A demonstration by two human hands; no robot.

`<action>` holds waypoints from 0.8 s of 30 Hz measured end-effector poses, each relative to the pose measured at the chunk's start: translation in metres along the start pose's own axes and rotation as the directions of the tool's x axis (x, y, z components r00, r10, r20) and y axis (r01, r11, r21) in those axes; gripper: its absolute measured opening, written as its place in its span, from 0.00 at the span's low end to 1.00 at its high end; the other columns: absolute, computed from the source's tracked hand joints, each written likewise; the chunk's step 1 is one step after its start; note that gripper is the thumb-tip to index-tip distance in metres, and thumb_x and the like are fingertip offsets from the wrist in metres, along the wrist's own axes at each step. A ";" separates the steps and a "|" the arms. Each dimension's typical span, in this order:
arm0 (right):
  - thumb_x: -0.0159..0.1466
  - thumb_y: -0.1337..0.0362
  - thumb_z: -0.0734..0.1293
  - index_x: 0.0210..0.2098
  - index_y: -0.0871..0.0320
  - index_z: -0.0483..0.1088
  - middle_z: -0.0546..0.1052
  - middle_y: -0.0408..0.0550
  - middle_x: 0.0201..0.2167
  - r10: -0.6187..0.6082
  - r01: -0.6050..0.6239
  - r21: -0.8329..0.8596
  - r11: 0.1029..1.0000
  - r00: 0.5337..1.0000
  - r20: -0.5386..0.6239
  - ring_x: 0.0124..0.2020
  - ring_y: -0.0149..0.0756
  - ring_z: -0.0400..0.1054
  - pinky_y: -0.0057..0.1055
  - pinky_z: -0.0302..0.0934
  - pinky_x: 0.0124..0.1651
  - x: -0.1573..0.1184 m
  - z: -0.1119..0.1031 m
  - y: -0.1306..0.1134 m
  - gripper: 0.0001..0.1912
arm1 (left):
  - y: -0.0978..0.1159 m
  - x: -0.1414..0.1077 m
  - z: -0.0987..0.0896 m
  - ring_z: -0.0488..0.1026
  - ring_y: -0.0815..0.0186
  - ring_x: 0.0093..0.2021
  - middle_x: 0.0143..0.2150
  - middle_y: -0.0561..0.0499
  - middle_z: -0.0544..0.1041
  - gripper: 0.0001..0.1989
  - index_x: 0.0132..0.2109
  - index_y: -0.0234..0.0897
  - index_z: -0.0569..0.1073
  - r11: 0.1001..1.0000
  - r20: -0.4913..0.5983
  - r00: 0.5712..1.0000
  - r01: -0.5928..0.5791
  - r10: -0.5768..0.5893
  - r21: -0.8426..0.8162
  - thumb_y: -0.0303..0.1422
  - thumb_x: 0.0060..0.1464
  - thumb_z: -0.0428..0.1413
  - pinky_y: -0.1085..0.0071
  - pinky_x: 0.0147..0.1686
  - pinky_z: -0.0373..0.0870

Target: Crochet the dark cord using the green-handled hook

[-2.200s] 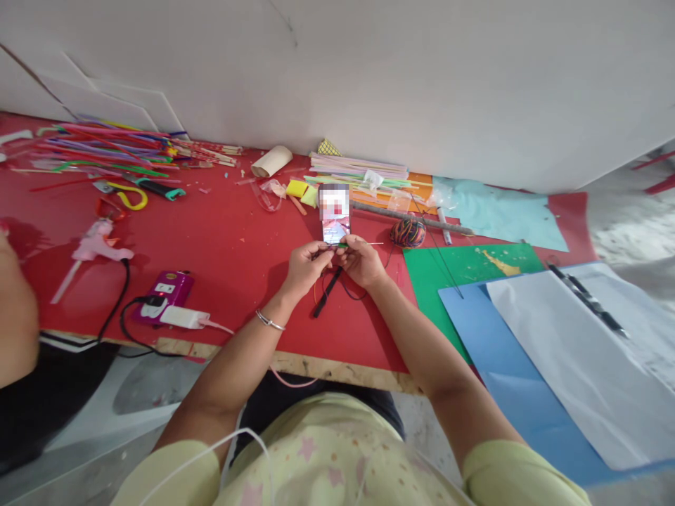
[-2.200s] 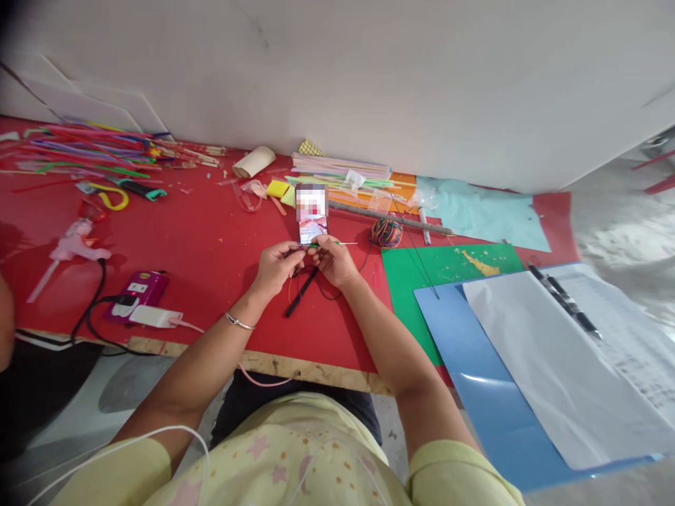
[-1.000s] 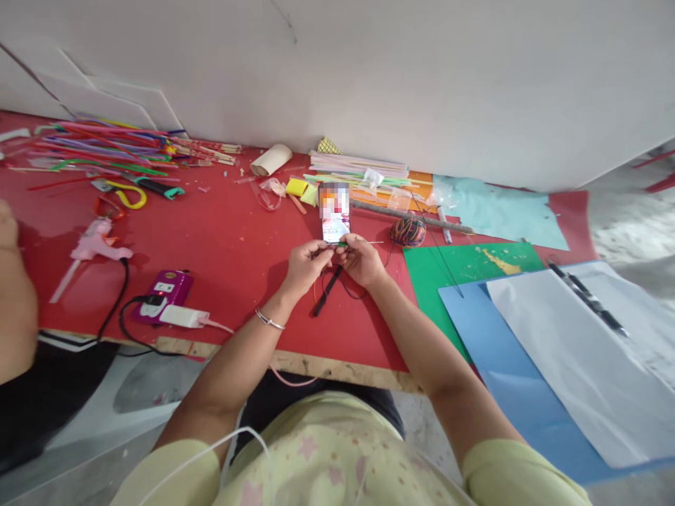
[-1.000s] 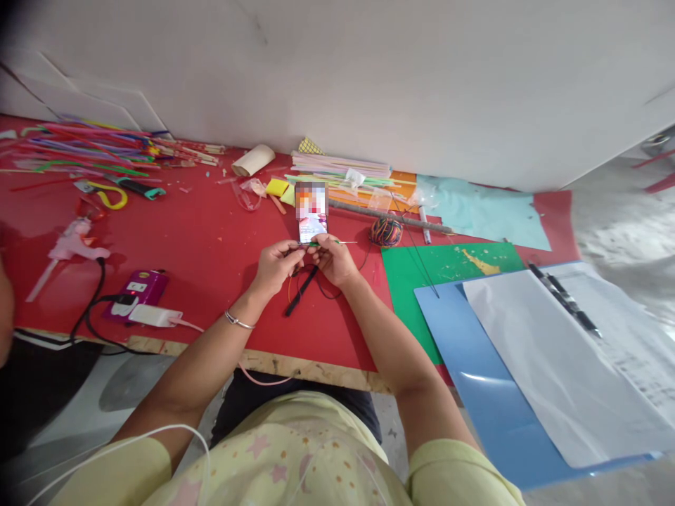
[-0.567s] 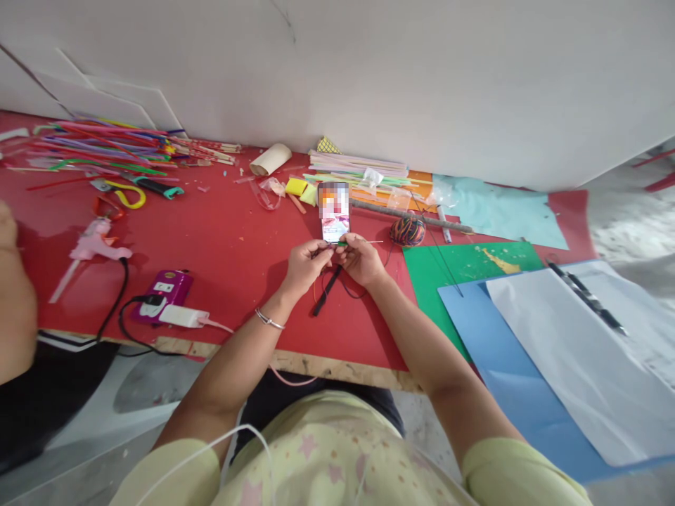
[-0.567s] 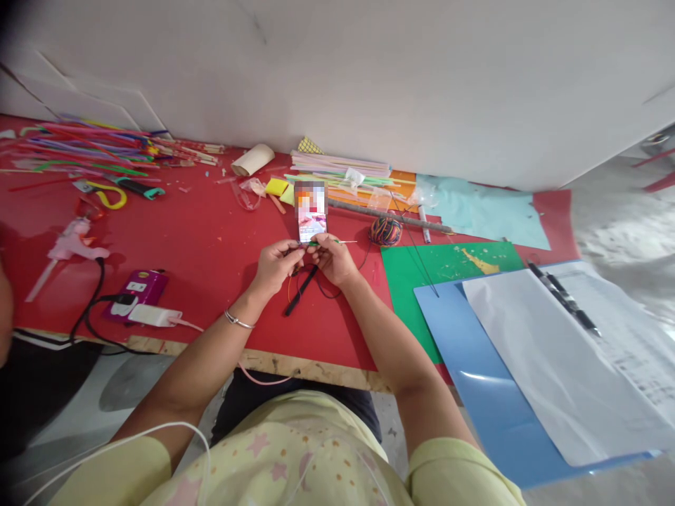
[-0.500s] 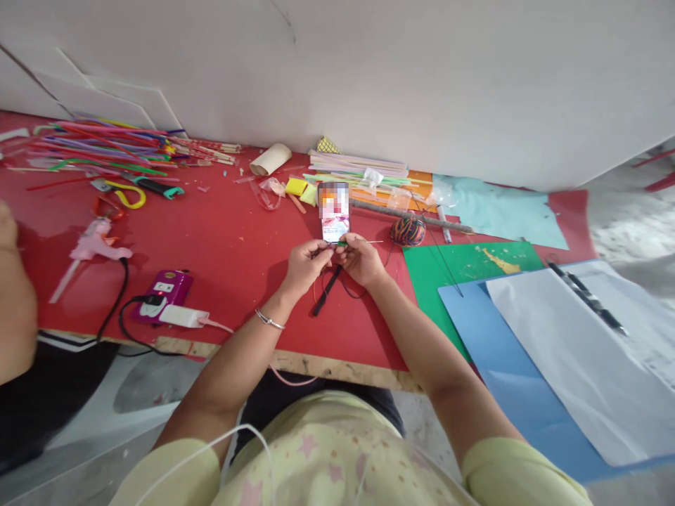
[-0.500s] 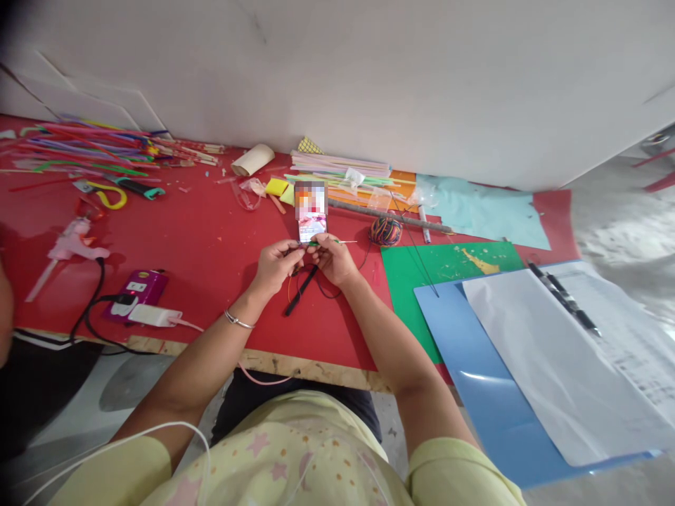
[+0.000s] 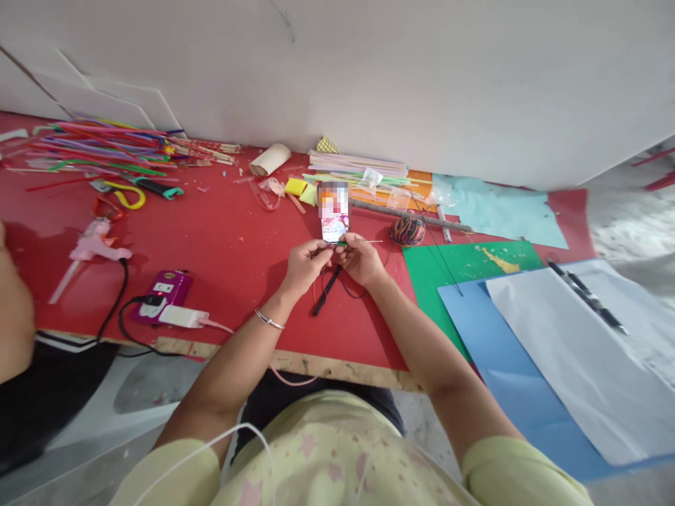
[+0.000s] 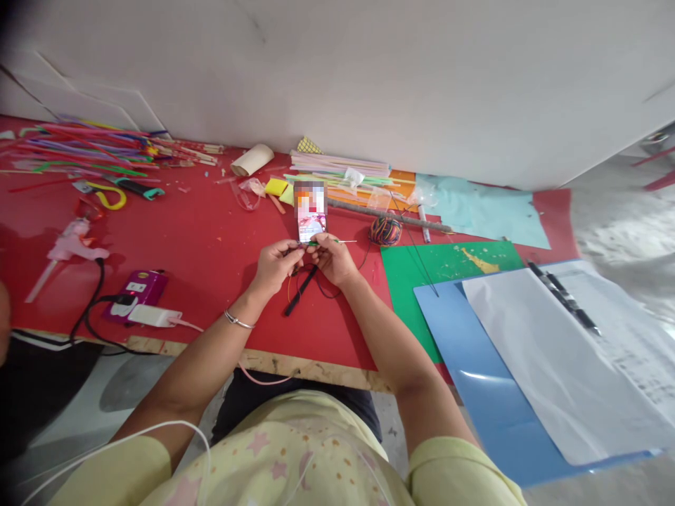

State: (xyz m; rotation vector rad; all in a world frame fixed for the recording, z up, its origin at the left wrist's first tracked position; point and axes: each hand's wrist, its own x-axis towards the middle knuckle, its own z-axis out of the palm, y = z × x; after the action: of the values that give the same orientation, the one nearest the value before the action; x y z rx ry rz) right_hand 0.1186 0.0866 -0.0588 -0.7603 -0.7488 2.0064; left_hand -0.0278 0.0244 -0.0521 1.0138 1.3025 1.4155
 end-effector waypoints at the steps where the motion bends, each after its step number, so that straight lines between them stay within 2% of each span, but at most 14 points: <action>1: 0.54 0.60 0.75 0.34 0.59 0.74 0.79 0.41 0.23 0.000 0.000 -0.002 1.000 1.000 -0.002 0.20 0.25 0.67 0.20 0.64 0.25 0.000 0.000 0.000 0.11 | 0.000 0.000 0.000 0.66 0.73 0.20 0.22 0.55 0.75 0.10 0.36 0.36 0.80 1.000 0.000 1.000 -0.004 0.004 -0.002 0.38 0.50 0.64 0.75 0.21 0.61; 10: 0.56 0.60 0.74 0.34 0.58 0.74 0.79 0.41 0.23 0.009 -0.009 -0.010 1.000 1.000 -0.007 0.20 0.25 0.67 0.21 0.64 0.25 0.000 0.000 -0.001 0.10 | 0.001 0.000 0.000 0.66 0.73 0.20 0.23 0.54 0.75 0.09 0.36 0.36 0.80 1.000 0.002 1.000 -0.011 0.011 -0.006 0.38 0.51 0.64 0.75 0.22 0.62; 24: 0.54 0.60 0.75 0.34 0.57 0.75 0.79 0.40 0.23 0.021 -0.022 0.045 0.999 1.000 0.005 0.21 0.26 0.67 0.20 0.64 0.26 0.000 -0.002 -0.001 0.11 | -0.001 0.000 0.000 0.60 0.75 0.17 0.22 0.55 0.74 0.13 0.37 0.35 0.80 0.999 -0.004 0.999 0.041 -0.041 -0.033 0.40 0.50 0.65 0.75 0.18 0.54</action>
State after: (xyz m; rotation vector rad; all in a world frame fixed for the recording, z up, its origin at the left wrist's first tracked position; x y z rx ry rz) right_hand 0.1206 0.0872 -0.0590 -0.7409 -0.6988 2.0380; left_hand -0.0282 0.0247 -0.0527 0.9575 1.2924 1.4047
